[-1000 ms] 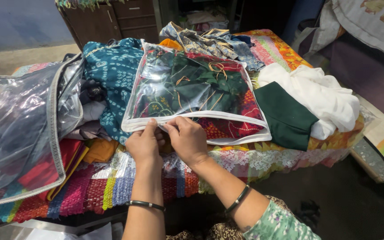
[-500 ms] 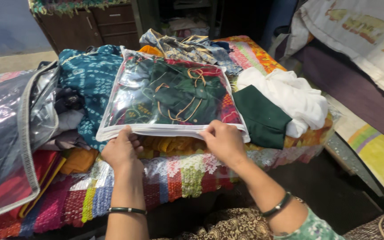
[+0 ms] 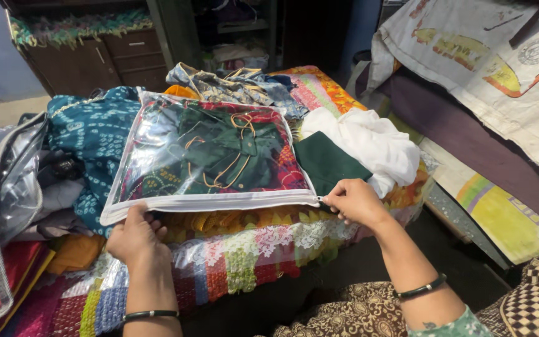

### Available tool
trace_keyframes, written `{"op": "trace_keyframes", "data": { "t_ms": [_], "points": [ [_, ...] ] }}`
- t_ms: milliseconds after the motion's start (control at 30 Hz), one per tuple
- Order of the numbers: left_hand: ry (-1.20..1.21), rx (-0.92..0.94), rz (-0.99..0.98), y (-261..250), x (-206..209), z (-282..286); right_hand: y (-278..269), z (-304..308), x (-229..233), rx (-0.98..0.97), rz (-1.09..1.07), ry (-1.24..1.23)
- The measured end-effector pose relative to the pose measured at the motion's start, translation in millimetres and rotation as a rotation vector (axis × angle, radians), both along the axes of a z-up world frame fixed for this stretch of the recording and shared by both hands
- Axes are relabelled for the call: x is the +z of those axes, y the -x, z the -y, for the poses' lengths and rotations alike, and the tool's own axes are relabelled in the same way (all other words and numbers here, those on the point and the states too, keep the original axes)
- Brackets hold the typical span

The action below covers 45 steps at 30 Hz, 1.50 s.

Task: The person folds several pieces of clothing and places them into clear plastic storage bags. They handle a dark blue garment, a green garment, and other folded items, then seal the bags and stack them on a chair.

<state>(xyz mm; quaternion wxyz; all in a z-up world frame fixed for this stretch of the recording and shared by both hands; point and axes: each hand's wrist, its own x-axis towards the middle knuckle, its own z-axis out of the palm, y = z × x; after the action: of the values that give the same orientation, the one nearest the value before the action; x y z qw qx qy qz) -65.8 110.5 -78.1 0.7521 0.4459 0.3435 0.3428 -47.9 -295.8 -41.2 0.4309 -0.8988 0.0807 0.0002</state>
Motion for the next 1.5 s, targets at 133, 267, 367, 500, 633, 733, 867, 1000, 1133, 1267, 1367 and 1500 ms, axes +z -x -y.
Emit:
{"op": "trace_keyframes", "data": {
  "t_ms": [133, 267, 367, 500, 633, 733, 867, 1000, 1133, 1267, 1367, 1500],
  "points": [
    [-0.531, 0.350, -0.122, 16.6, 13.2, 14.1, 6.5, -5.5, 12.2, -0.105, 0.337, 0.203],
    [-1.120, 0.277, -0.057, 28.2, 34.1, 49.7, 5.6, -38.4, 20.8, 0.002, 0.711, 0.241],
    [-1.507, 0.204, -0.030, 12.7, 49.4, 81.2, 2.3, -69.3, 19.2, 0.188, 0.879, 0.290],
    [-1.687, 0.023, 0.002, 2.0, 50.6, 107.4, -1.6, -104.2, 12.8, 0.353, 0.858, 0.416],
    [-1.727, -0.134, -0.169, -6.1, 36.0, 104.2, -2.8, -115.6, 0.9, 0.480, 0.653, 0.515],
    [-1.741, -0.235, -0.344, -12.8, 24.2, 92.5, -10.7, -114.2, -3.4, 0.531, 0.481, 0.592],
    [-1.757, -0.290, -0.433, -14.2, 18.2, 88.0, -15.0, -113.6, -7.1, 0.557, 0.284, 0.677],
    [-1.760, -0.343, -0.512, -9.5, 27.5, 90.6, -17.3, -115.2, -10.7, 0.543, 0.248, 0.647],
    [-1.666, -0.410, -0.562, -15.6, 44.8, 76.6, -25.7, -109.3, -15.7, 0.385, 0.452, 0.482],
    [-1.550, -0.021, -0.447, -32.3, 51.8, 28.9, -42.3, -95.7, -21.6, 0.105, 0.578, 0.202],
    [-1.472, -0.071, -0.612, -49.8, 55.1, -13.5, -53.2, -85.0, -22.2, -0.026, 0.454, 0.237],
    [-1.234, -0.220, -0.685, -72.9, 63.9, -50.3, -66.0, -74.6, -15.3, -0.065, 0.305, 0.186]
  ]
}}
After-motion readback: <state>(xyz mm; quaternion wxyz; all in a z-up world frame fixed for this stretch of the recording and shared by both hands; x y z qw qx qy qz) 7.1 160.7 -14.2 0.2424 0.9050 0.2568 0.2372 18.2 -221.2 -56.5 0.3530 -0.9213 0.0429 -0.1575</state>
